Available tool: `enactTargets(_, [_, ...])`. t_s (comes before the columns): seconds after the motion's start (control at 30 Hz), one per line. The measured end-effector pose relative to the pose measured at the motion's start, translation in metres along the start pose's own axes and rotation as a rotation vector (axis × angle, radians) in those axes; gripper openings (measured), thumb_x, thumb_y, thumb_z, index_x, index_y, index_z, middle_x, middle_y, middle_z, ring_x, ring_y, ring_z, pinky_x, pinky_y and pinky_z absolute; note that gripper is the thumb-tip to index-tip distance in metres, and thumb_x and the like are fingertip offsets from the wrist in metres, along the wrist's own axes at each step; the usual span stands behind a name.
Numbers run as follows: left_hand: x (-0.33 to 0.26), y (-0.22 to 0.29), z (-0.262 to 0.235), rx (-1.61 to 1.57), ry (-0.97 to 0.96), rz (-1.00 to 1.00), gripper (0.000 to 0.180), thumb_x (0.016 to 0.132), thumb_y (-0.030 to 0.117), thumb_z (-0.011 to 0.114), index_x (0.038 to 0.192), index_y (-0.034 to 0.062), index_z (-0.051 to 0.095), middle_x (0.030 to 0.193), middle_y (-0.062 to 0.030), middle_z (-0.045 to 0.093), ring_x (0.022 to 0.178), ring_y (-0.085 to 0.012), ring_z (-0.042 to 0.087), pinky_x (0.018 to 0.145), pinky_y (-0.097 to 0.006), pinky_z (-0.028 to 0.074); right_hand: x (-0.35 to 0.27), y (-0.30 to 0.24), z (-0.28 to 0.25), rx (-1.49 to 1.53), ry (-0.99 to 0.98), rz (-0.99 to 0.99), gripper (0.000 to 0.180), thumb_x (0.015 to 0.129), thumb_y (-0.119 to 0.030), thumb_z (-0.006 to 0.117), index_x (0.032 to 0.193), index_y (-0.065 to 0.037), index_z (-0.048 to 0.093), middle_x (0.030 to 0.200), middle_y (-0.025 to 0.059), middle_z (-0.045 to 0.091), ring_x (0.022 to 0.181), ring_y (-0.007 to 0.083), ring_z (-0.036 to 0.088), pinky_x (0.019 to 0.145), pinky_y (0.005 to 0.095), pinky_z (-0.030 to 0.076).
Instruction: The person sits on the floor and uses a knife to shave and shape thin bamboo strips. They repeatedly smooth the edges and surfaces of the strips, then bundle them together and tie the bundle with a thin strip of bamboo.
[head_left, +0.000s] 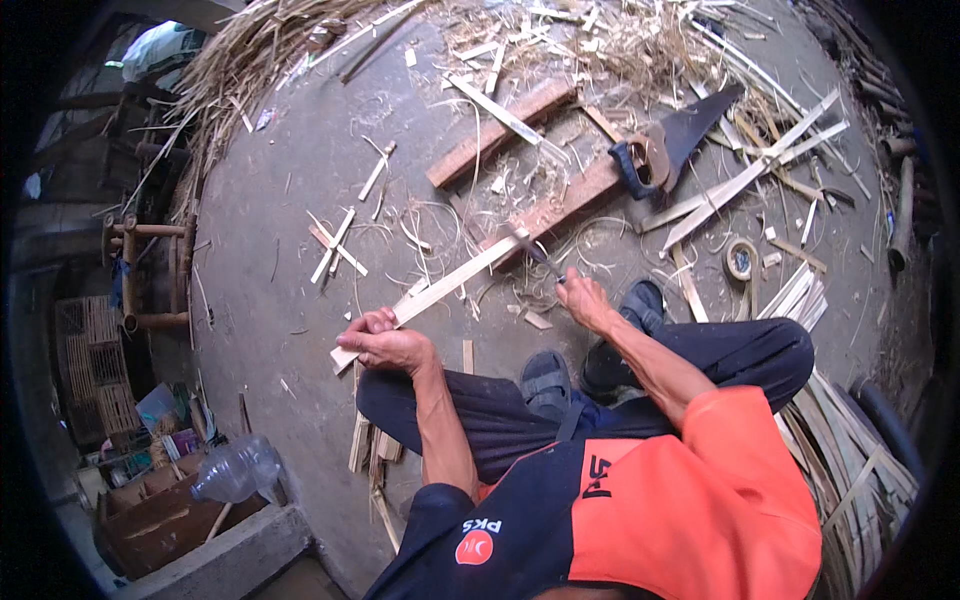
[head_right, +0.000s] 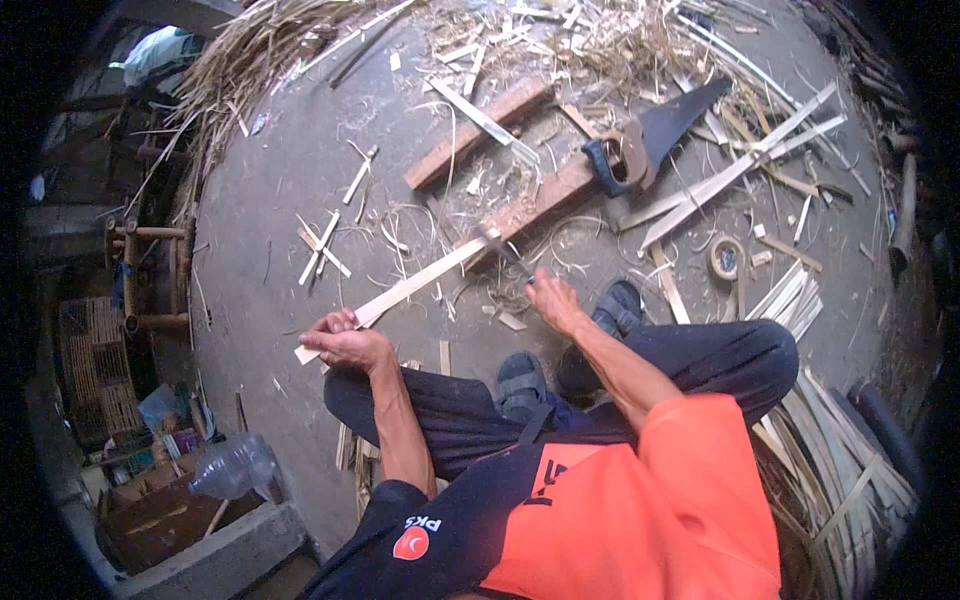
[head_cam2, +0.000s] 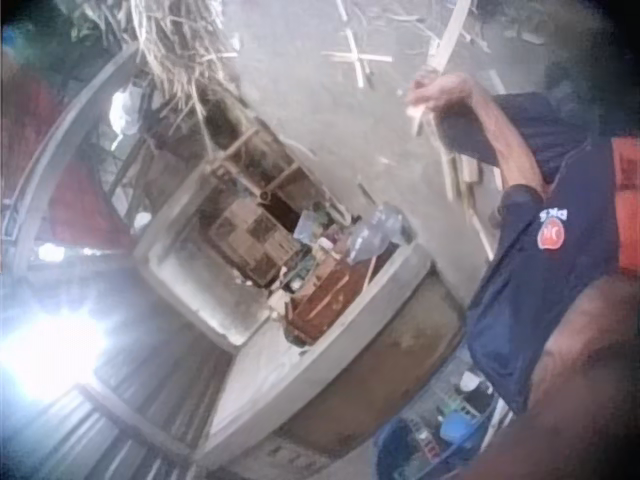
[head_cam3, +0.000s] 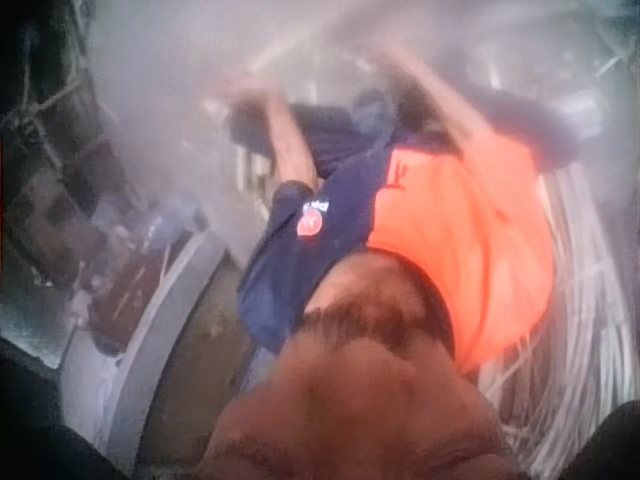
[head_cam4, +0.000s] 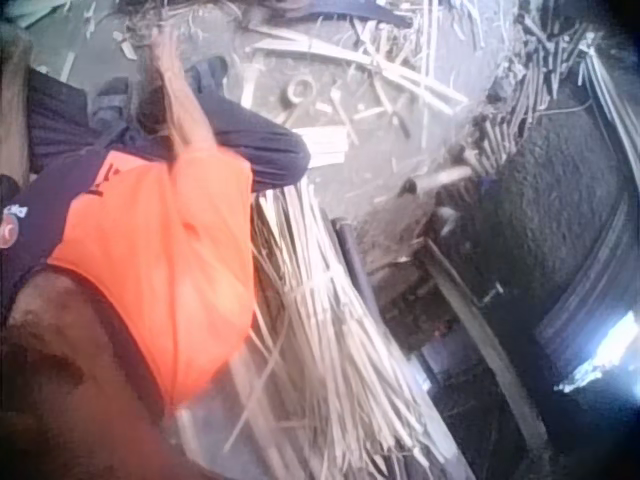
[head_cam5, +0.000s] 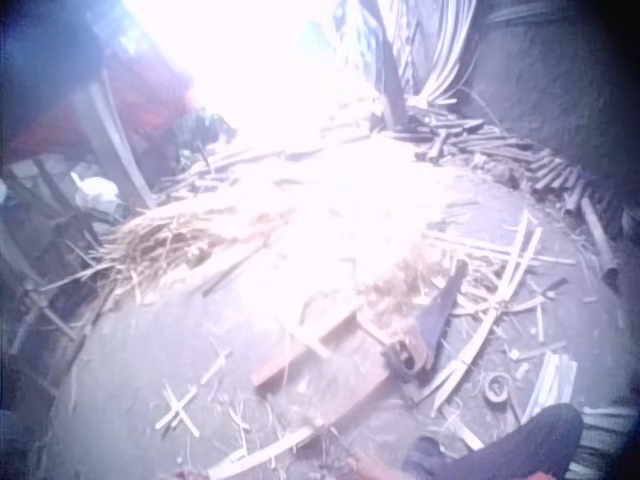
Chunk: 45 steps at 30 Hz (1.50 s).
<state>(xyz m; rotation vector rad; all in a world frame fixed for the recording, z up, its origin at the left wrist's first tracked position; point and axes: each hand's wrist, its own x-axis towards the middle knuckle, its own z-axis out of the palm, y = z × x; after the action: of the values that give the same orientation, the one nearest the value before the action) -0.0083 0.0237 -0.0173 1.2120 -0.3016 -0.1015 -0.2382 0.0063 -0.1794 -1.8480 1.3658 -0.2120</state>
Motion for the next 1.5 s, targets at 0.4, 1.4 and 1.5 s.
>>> enactTargets(0.4, [0.006, 0.013, 0.049, -0.293, -0.065, -0.072, 0.040, 0.091, 0.043, 0.042, 0.069, 0.0102, 0.037, 0.051, 0.0035, 0.027, 0.043, -0.0057, 0.025, 0.039, -0.022, 0.025, -0.002, -0.027, -0.043, 0.419, -0.219, 0.331, 0.033, 0.084, -0.027, 0.045, 0.093, 0.005, 0.050, 0.055, 0.0121, 0.051, 0.047, 0.0214, 0.052, 0.043, 0.0375, 0.040])
enactTargets(1.4, [0.027, 0.002, 0.089, -0.355, -0.684, -0.052, 0.029, 0.088, 0.010, 0.045, 0.065, 0.0141, 0.028, 0.048, 0.0057, 0.021, 0.037, -0.0041, 0.018, 0.032, -0.022, 0.023, 0.009, -0.052, -0.072, 0.129, -0.112, -0.072, 0.033, 0.083, -0.032, 0.050, 0.092, -0.001, 0.055, 0.070, 0.0259, 0.057, 0.073, 0.0400, 0.060, 0.063, 0.0476, 0.047])
enactTargets(1.5, [0.025, 0.007, 0.093, -0.386, -0.743, -0.066, 0.029, 0.089, 0.011, 0.044, 0.064, 0.0141, 0.028, 0.049, 0.0059, 0.020, 0.038, -0.0043, 0.018, 0.033, -0.022, 0.022, 0.037, 0.007, -0.041, 0.114, -0.058, 0.016, 0.033, 0.082, -0.032, 0.052, 0.088, 0.000, 0.050, 0.072, 0.0276, 0.057, 0.074, 0.0411, 0.059, 0.062, 0.0477, 0.045])
